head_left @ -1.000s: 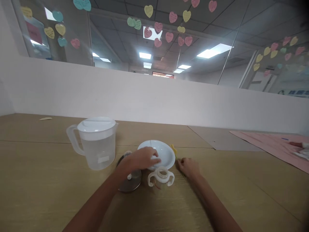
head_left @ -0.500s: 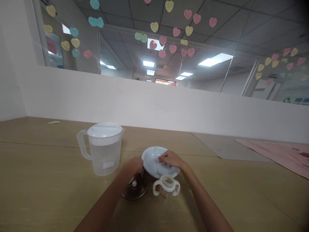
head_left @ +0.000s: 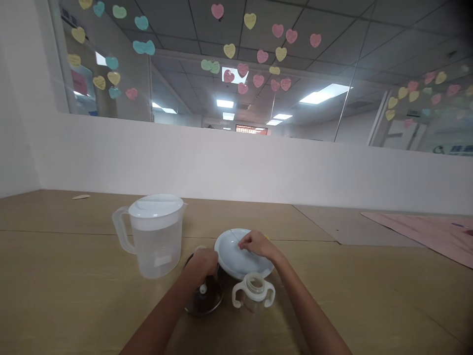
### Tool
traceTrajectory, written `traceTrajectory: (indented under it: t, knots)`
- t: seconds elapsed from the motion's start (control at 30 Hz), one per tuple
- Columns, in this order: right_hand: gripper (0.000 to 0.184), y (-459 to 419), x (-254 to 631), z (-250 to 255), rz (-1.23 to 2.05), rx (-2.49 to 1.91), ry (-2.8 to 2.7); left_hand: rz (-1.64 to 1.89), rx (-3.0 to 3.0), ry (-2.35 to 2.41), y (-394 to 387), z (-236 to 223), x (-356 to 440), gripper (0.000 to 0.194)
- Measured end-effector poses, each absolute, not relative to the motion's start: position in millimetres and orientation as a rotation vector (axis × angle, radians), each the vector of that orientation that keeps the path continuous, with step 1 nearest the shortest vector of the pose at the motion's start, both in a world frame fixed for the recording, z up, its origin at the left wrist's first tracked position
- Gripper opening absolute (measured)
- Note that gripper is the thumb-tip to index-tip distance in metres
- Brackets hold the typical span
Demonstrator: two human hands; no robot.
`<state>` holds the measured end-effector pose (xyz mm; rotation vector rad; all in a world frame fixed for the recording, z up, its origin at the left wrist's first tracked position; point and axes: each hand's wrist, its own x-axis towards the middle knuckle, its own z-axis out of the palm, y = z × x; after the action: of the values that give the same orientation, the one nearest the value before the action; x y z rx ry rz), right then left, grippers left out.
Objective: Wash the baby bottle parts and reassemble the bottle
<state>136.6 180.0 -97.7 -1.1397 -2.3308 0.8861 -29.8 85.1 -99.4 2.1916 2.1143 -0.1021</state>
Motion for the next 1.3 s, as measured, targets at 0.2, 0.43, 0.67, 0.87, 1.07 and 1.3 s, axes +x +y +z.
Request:
traceTrajectory:
  t: [0.2,0.43,0.67,0.87,1.07,1.3]
  knots:
    - [0.027,177,145,-79,0.868,-1.133,-2.181,-0.276,2.210,2.200,82,-94,-26,0.024]
    - [0.028,170,149,-65,0.842,-1.119,-2.084,-0.155,2.275,2.194,73,-72,-24,0.024]
    - [0.027,169,153,-60,0.799,-1.121,-2.050,-0.001,2.299,2.214,74,-62,-24,0.021]
    - [0.029,166,154,-57,0.847,-1.112,-1.970,0.107,2.324,2.240,67,-51,-27,0.015]
    - [0.023,155,156,-44,0.942,-0.956,-1.738,0.304,2.400,2.146,51,-22,-27,0.013]
    - [0.041,117,159,-13,1.053,-0.615,-1.508,0.866,2.393,1.720,53,-15,-12,0.029]
